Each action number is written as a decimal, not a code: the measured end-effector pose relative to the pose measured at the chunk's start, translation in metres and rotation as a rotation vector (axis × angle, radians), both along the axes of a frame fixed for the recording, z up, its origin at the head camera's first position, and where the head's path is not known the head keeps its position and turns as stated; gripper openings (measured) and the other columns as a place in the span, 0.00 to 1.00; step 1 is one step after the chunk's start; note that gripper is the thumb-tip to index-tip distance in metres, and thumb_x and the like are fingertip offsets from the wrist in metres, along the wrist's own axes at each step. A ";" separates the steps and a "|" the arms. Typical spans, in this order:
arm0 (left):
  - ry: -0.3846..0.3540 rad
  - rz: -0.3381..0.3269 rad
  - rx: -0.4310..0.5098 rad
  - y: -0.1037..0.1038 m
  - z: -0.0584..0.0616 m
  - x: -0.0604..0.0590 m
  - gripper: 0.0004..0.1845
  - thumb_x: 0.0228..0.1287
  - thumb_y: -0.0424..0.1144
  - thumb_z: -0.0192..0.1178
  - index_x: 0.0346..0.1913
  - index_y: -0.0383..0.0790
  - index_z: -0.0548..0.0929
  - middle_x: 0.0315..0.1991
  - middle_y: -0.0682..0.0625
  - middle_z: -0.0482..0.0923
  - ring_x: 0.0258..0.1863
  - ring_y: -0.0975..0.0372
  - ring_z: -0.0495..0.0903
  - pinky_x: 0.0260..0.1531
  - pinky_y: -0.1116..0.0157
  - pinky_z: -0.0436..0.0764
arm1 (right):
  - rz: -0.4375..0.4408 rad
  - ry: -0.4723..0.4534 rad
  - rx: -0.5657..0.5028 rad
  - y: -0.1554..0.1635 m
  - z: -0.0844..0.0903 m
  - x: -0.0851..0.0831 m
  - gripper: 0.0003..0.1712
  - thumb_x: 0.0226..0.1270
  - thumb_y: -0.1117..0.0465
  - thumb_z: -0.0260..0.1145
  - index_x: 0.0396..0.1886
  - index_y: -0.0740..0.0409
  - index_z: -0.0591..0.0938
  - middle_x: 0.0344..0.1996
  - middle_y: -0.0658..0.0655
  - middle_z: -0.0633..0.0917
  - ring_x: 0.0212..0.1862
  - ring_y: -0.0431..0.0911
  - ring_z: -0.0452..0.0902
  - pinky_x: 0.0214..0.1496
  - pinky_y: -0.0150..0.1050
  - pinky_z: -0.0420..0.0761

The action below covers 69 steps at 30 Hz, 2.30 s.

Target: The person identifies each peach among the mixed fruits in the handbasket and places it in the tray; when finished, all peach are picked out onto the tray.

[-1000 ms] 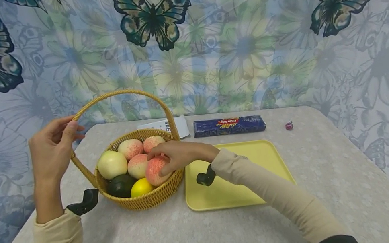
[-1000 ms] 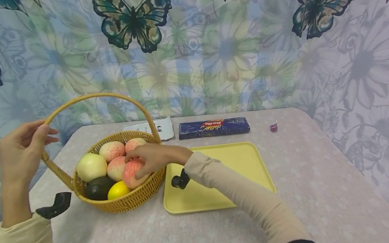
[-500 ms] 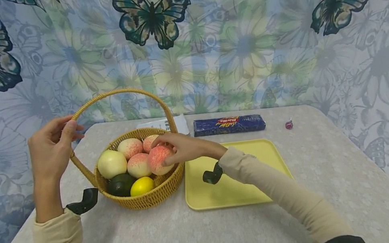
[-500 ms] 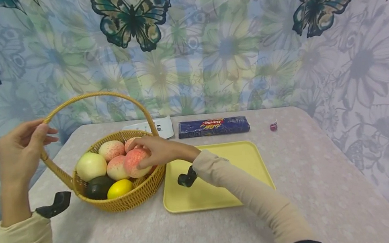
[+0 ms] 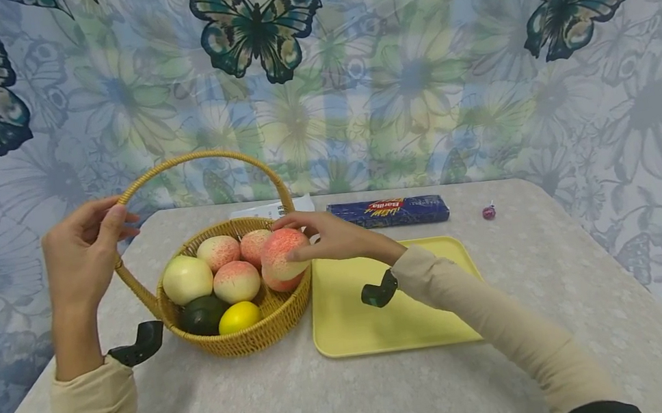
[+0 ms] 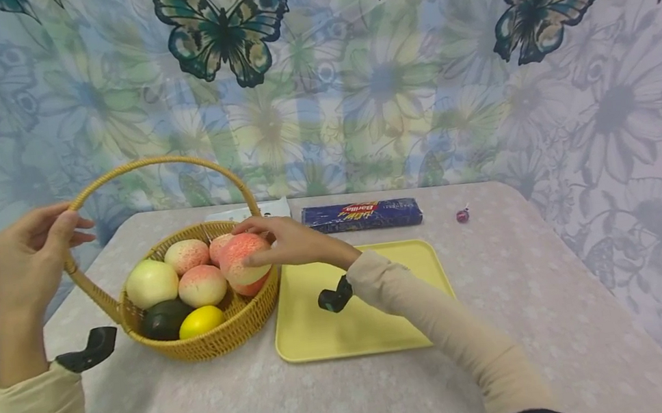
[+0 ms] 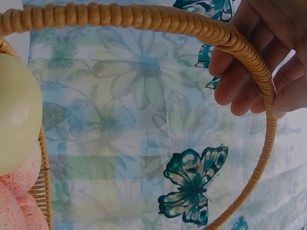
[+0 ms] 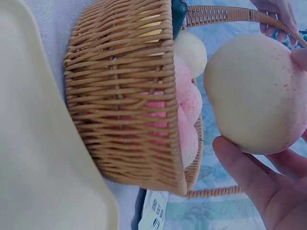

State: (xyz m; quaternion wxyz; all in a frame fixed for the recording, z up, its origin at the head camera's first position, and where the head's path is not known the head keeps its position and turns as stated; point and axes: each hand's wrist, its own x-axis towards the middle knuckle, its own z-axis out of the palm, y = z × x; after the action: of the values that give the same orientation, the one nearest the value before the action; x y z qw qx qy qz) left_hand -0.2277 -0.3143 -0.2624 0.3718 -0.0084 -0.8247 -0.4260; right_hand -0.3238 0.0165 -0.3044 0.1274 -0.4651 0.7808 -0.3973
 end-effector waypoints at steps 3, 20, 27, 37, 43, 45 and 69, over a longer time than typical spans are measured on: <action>-0.001 0.005 -0.005 0.001 -0.001 0.002 0.16 0.69 0.39 0.57 0.54 0.34 0.81 0.29 0.70 0.78 0.26 0.78 0.80 0.32 0.83 0.75 | -0.010 -0.001 -0.023 0.007 -0.003 -0.001 0.29 0.66 0.54 0.65 0.66 0.52 0.71 0.62 0.54 0.74 0.49 0.44 0.79 0.44 0.40 0.80; 0.011 0.002 0.008 0.002 -0.005 0.006 0.16 0.69 0.38 0.58 0.54 0.33 0.82 0.29 0.70 0.79 0.26 0.78 0.80 0.31 0.82 0.75 | -0.110 -0.149 -0.197 0.042 -0.029 -0.013 0.27 0.65 0.59 0.66 0.64 0.51 0.74 0.56 0.54 0.78 0.52 0.48 0.81 0.47 0.44 0.82; 0.006 -0.009 0.022 0.002 -0.004 0.005 0.16 0.68 0.38 0.58 0.54 0.33 0.82 0.29 0.69 0.79 0.25 0.78 0.81 0.32 0.83 0.76 | -0.163 -0.195 -0.194 0.054 -0.034 -0.017 0.28 0.66 0.60 0.65 0.65 0.51 0.72 0.58 0.55 0.77 0.53 0.49 0.80 0.50 0.45 0.80; 0.008 -0.011 0.028 0.003 -0.003 0.004 0.16 0.68 0.39 0.58 0.53 0.33 0.82 0.28 0.70 0.79 0.25 0.77 0.81 0.32 0.83 0.76 | -0.207 -0.256 -0.126 0.064 -0.025 -0.007 0.27 0.68 0.59 0.62 0.65 0.58 0.70 0.59 0.59 0.76 0.56 0.50 0.77 0.52 0.49 0.79; -0.003 -0.001 0.022 0.002 -0.004 0.005 0.16 0.68 0.40 0.58 0.54 0.34 0.82 0.28 0.71 0.79 0.26 0.78 0.81 0.32 0.83 0.76 | -0.237 -0.290 -0.120 0.068 -0.048 -0.024 0.26 0.66 0.55 0.64 0.63 0.52 0.72 0.55 0.56 0.78 0.53 0.49 0.77 0.51 0.54 0.79; -0.003 -0.001 0.022 0.002 -0.003 0.005 0.16 0.68 0.40 0.58 0.54 0.34 0.82 0.28 0.70 0.79 0.26 0.78 0.81 0.32 0.83 0.76 | -0.246 -0.289 -0.105 0.070 -0.057 -0.032 0.26 0.65 0.53 0.65 0.62 0.50 0.72 0.55 0.54 0.78 0.53 0.48 0.77 0.52 0.54 0.79; 0.007 -0.015 0.033 0.002 -0.004 0.005 0.16 0.68 0.39 0.58 0.53 0.34 0.82 0.28 0.69 0.80 0.25 0.76 0.81 0.33 0.82 0.76 | -0.281 -0.261 -0.005 0.070 -0.079 -0.036 0.26 0.64 0.55 0.67 0.61 0.53 0.73 0.54 0.57 0.79 0.54 0.50 0.77 0.55 0.47 0.76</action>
State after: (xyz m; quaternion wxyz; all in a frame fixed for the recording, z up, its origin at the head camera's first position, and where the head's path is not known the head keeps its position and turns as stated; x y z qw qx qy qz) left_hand -0.2229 -0.3125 -0.2660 0.3716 -0.0100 -0.8163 -0.4422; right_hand -0.3600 0.0868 -0.3838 0.1698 -0.2965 0.8139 -0.4699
